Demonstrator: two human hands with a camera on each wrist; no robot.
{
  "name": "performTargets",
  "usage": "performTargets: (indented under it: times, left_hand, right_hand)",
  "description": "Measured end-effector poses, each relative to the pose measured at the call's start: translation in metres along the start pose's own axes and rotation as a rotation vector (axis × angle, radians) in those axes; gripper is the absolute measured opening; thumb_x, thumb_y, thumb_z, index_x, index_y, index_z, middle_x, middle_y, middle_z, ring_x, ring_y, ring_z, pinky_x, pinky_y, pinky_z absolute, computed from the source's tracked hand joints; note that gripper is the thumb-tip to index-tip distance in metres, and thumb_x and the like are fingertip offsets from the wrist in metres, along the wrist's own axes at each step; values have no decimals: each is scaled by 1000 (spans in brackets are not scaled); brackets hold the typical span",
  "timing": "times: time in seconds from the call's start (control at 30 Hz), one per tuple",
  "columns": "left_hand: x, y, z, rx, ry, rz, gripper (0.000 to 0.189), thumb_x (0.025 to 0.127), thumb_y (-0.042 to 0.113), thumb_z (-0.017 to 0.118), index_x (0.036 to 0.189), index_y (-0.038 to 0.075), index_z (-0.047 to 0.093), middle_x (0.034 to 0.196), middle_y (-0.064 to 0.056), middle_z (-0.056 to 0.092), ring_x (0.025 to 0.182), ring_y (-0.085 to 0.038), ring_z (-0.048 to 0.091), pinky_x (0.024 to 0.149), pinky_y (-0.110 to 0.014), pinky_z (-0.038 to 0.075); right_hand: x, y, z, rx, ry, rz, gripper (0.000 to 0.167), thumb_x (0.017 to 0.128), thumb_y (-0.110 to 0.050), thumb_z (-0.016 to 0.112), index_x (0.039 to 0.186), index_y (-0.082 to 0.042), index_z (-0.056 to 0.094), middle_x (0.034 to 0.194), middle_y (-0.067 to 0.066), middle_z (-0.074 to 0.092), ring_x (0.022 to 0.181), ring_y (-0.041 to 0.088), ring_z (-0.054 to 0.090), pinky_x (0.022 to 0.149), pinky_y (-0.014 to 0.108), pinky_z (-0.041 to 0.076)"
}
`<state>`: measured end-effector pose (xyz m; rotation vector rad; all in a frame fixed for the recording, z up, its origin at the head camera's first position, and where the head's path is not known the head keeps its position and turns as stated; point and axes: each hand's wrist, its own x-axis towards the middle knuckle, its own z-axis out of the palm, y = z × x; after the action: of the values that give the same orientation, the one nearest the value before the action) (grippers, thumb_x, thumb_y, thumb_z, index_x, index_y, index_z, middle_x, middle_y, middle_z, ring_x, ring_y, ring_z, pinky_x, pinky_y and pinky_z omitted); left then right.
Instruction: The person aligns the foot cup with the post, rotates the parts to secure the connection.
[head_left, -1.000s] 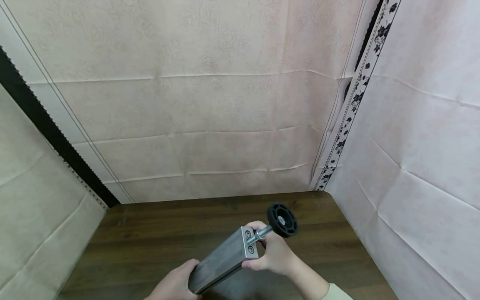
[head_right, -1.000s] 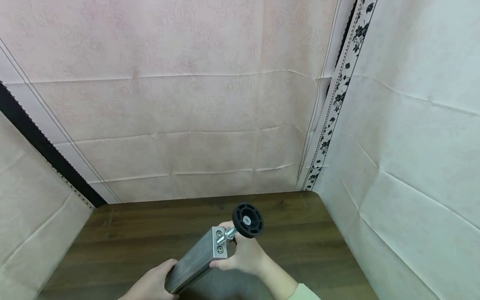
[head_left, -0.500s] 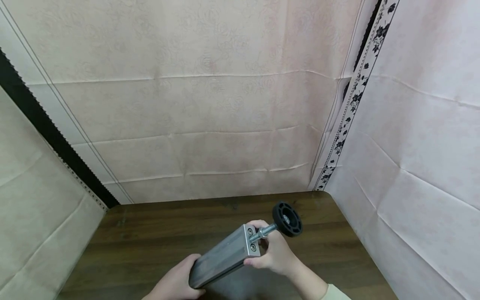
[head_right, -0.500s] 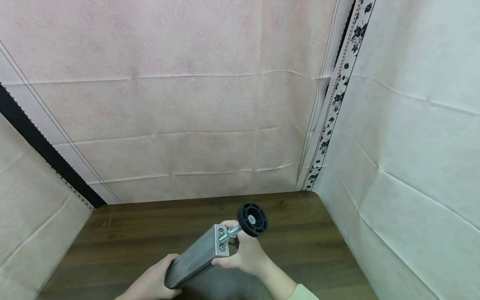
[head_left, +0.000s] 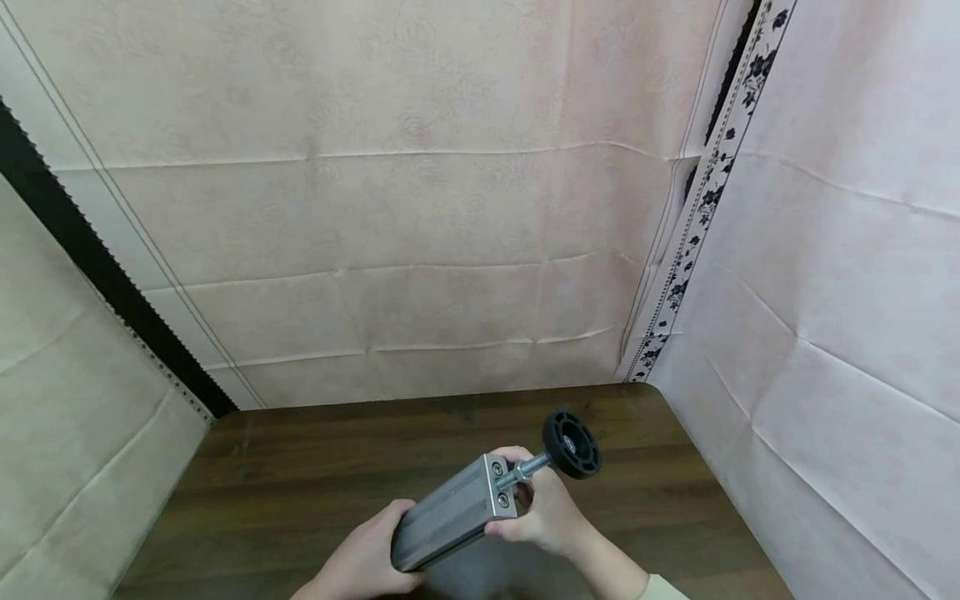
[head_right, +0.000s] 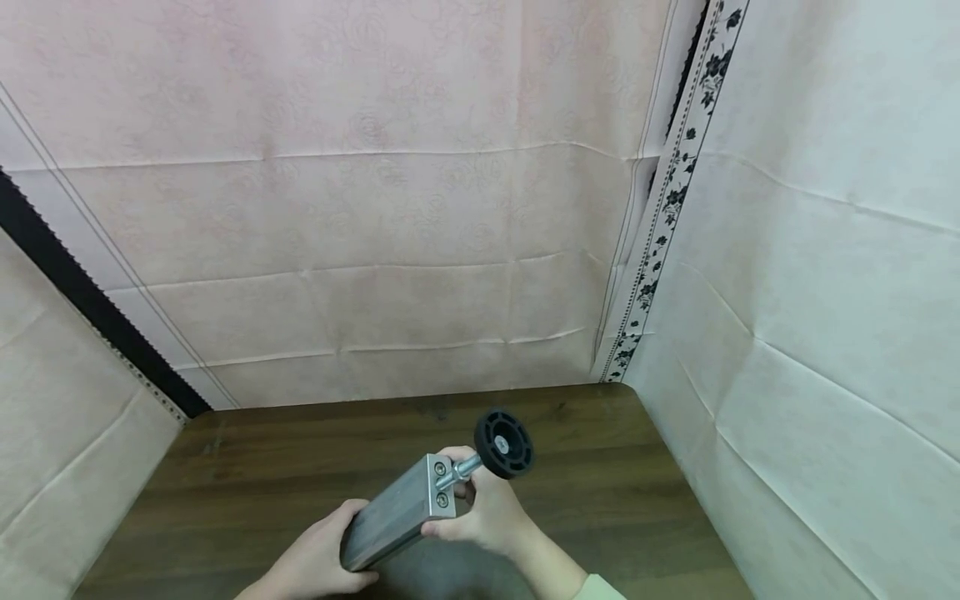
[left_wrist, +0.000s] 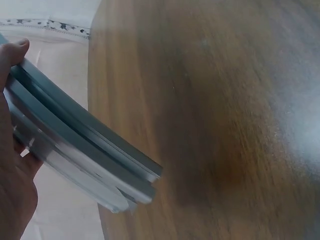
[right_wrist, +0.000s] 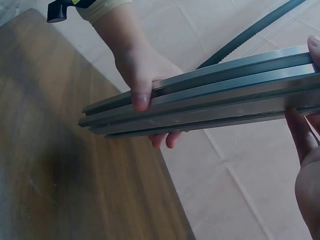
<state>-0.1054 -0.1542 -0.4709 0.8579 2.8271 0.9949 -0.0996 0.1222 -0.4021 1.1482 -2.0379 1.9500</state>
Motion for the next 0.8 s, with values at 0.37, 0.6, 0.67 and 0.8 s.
performTargets:
  times: [0.37,0.6,0.67,0.8]
  left_hand:
    - [-3,6,-3,-69,-8,6,67,68,46,79,118,12,50,99,6,56,79,-3,52,65,-27,45]
    - [-12,3,-12,-80,-19,-80,68,67,46,81,118,13,51,104,5,56,83,-6,52,67,-28,44]
    - [-14,1,-15,-77,-22,-87,68,67,44,81,119,13,51,107,4,55,85,-9,52,68,-29,44]
    - [-17,-2,-22,-69,-42,-105,70,68,42,81,122,12,50,114,1,54,89,-14,52,69,-32,44]
  right_hand:
    - [-11,10,7,153,17,122,61,77,-5,76,126,3,42,116,17,53,100,18,60,79,33,52]
    - [-15,15,12,281,8,195,63,79,-10,75,129,5,40,117,17,52,102,20,59,82,31,50]
    - [-15,17,12,285,14,206,65,78,-12,76,129,5,40,117,19,52,102,21,59,83,30,49]
    - [-17,21,14,272,18,256,67,76,-14,78,130,3,40,120,20,51,103,21,58,85,29,48]
